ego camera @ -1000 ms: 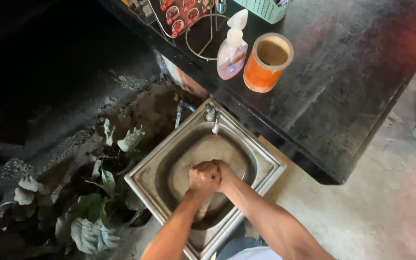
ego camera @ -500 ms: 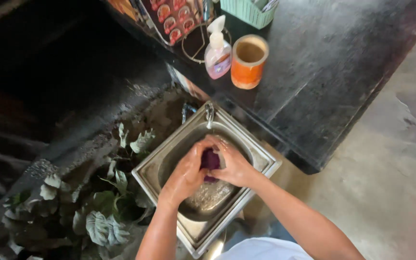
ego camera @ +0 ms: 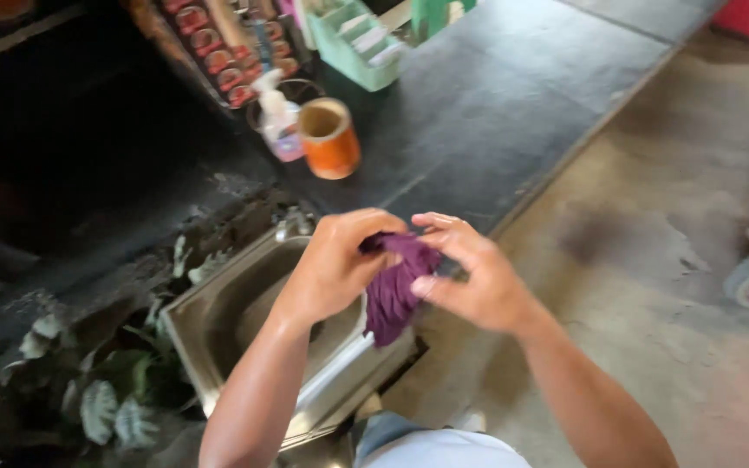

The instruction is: Cleaning a cloth, wiping the bar counter, and organizing various bar tools and bottle openers.

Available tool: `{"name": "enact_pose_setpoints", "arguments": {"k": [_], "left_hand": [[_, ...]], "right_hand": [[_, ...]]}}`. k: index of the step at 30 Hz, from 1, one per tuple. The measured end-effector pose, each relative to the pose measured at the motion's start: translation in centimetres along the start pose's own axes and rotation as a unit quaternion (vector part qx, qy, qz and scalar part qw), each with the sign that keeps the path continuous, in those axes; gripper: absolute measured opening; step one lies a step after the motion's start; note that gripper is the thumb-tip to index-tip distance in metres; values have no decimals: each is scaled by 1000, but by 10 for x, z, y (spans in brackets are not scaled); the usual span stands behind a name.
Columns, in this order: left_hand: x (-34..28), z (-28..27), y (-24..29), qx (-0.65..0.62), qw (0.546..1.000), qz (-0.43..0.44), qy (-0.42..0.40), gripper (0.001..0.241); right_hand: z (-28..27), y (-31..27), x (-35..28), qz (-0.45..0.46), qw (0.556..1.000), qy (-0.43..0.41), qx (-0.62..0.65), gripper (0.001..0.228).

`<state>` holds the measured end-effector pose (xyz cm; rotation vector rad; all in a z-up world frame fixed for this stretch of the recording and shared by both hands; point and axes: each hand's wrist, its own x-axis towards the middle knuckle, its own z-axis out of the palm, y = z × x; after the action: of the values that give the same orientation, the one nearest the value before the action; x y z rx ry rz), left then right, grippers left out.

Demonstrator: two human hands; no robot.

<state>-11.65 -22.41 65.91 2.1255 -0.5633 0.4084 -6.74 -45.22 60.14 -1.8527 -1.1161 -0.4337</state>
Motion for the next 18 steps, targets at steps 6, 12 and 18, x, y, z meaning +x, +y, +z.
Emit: {"name": "enact_pose_setpoints", "arguments": {"k": [6, 12, 18], "left_hand": [[84, 64, 39, -87, 994, 11, -64, 29], [157, 120, 35, -25, 993, 76, -92, 27], [230, 176, 3, -68, 990, 73, -96, 23]], "right_hand": [[-108, 83, -50, 188, 906, 5, 380, 31], [-192, 109, -62, 330, 935, 47, 122, 24], [-231, 144, -47, 225, 944, 127, 205, 32]]}}
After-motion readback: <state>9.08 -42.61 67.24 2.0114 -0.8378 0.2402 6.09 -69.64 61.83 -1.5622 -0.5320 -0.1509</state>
